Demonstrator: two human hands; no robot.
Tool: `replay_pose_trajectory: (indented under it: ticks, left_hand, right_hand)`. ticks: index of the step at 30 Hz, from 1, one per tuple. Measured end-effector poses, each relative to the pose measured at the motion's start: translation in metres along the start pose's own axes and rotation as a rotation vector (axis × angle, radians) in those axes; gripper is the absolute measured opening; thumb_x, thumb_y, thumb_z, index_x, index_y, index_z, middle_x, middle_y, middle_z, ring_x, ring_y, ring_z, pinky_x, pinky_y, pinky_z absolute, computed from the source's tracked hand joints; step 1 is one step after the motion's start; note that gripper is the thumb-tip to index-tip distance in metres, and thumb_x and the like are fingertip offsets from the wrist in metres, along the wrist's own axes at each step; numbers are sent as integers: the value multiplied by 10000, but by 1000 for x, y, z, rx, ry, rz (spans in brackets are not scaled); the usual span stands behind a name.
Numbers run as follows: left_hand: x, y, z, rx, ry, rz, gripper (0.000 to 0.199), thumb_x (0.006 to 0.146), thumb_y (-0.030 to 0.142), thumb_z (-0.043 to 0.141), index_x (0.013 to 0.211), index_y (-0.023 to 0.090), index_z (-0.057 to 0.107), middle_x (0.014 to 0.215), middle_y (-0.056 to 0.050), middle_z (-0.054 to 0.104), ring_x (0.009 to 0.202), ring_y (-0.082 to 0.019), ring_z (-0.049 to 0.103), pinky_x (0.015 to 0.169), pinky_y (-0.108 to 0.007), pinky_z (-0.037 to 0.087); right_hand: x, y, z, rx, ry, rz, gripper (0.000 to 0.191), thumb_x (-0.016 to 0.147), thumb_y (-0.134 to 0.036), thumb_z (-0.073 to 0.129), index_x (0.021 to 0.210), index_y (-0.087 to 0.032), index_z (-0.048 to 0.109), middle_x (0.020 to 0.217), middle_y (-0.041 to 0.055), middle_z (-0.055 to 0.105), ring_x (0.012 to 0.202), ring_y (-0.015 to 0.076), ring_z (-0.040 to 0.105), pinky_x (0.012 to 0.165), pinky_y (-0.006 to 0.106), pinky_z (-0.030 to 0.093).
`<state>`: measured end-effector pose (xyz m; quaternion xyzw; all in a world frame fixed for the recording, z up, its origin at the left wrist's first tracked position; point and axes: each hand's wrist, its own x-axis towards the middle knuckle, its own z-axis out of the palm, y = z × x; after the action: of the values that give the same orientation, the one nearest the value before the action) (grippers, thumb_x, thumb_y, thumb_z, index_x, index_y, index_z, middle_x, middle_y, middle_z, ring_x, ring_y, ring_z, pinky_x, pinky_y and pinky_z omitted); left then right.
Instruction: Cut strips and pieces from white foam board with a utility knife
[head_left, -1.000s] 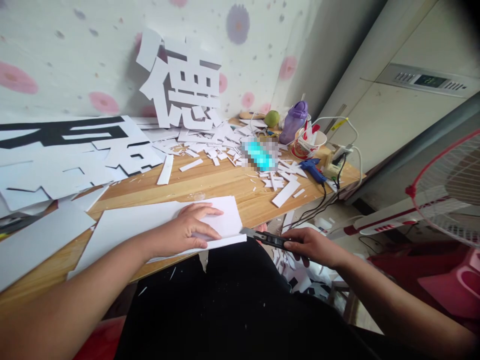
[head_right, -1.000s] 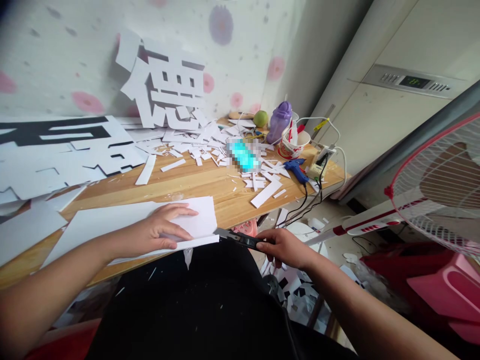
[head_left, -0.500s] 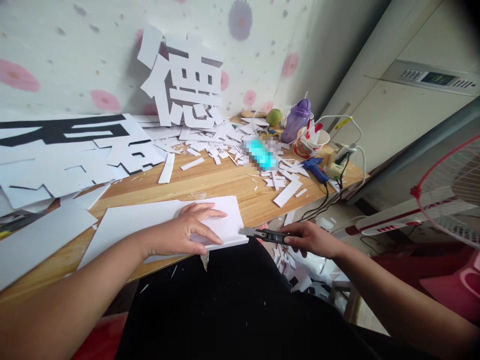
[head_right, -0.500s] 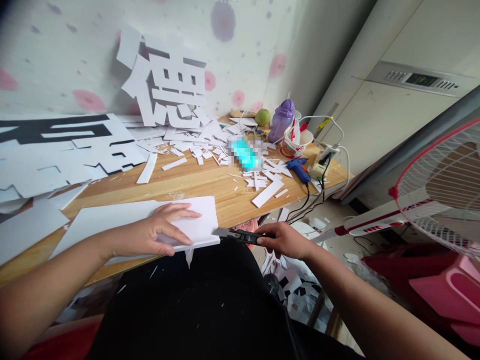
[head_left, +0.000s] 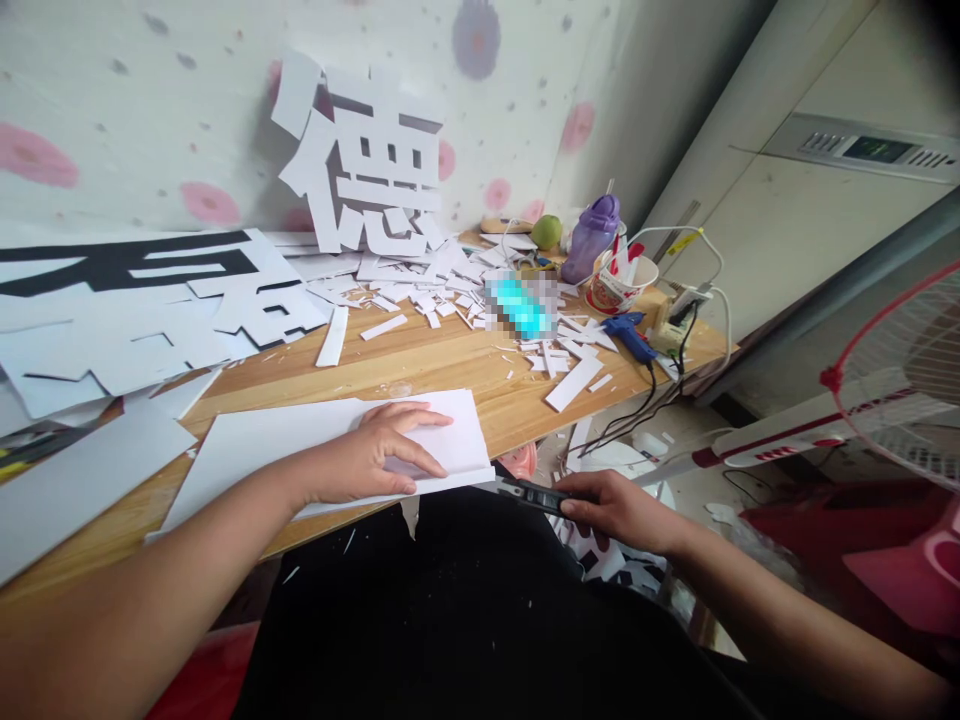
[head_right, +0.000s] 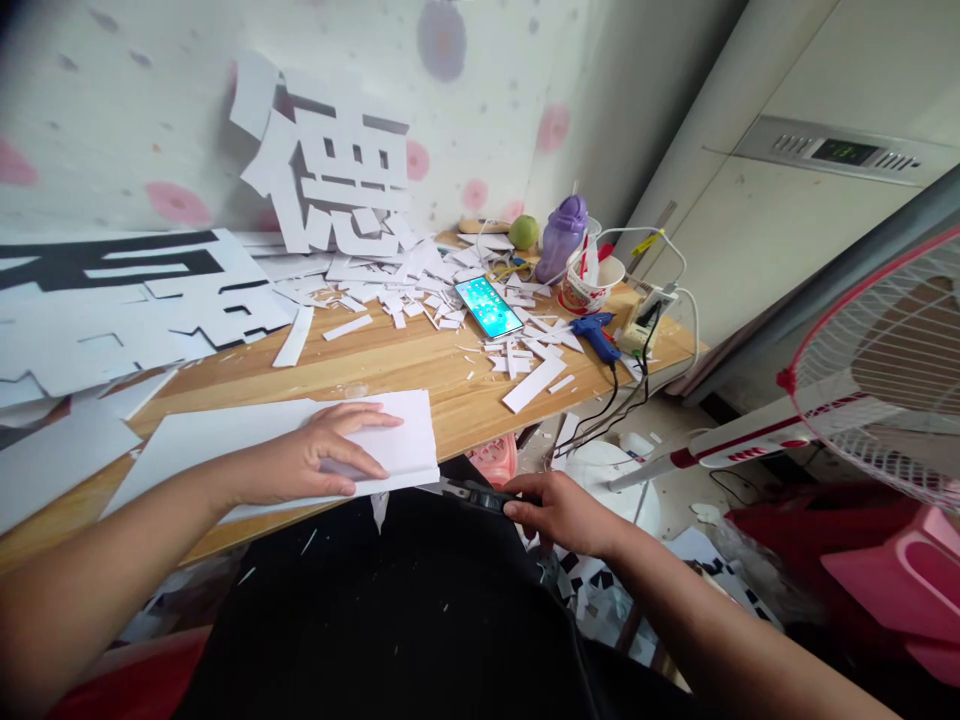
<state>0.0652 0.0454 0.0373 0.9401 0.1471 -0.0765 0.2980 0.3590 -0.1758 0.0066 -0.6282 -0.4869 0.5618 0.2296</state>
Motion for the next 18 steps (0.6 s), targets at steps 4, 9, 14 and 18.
replay_pose_trajectory:
  ticks: [4,9,14,18]
  left_hand:
    - [3,1,-1,2,-7,-13,258,829,361,675,1064,459,713,1552,87,338,1440,-313,202,1184,-512,155]
    - [10,4,-3,33,-13,-30,253,849,384,656,1083,472,700,1561,88,320,1444,-308,194,1178,-517,153]
    - [15,12,-10,82,-101,-52,396,871,418,623,1240,546,565,1595,104,236,1451,-349,134,1159,-578,123]
    - [20,21,-20,110,-221,-79,468,881,360,606,1266,602,497,1613,127,152,1453,-375,55,1118,-658,81]
  right_hand:
    - [-8,-5,14,79,2,6,503,869,-491,588,1216,-129,609,824,42,611,582,112,560,493,223,493]
    - [-17,-19,27,15,37,13,585,866,-411,596,1397,-193,484,1231,126,616,535,70,566,522,230,486]
    - [-17,-26,31,-24,19,37,575,887,-365,557,1439,-241,450,1178,83,669,519,79,569,489,218,464]
    - [-17,-29,30,-35,12,53,594,891,-348,550,1460,-227,425,1091,74,696,498,72,544,476,208,449]
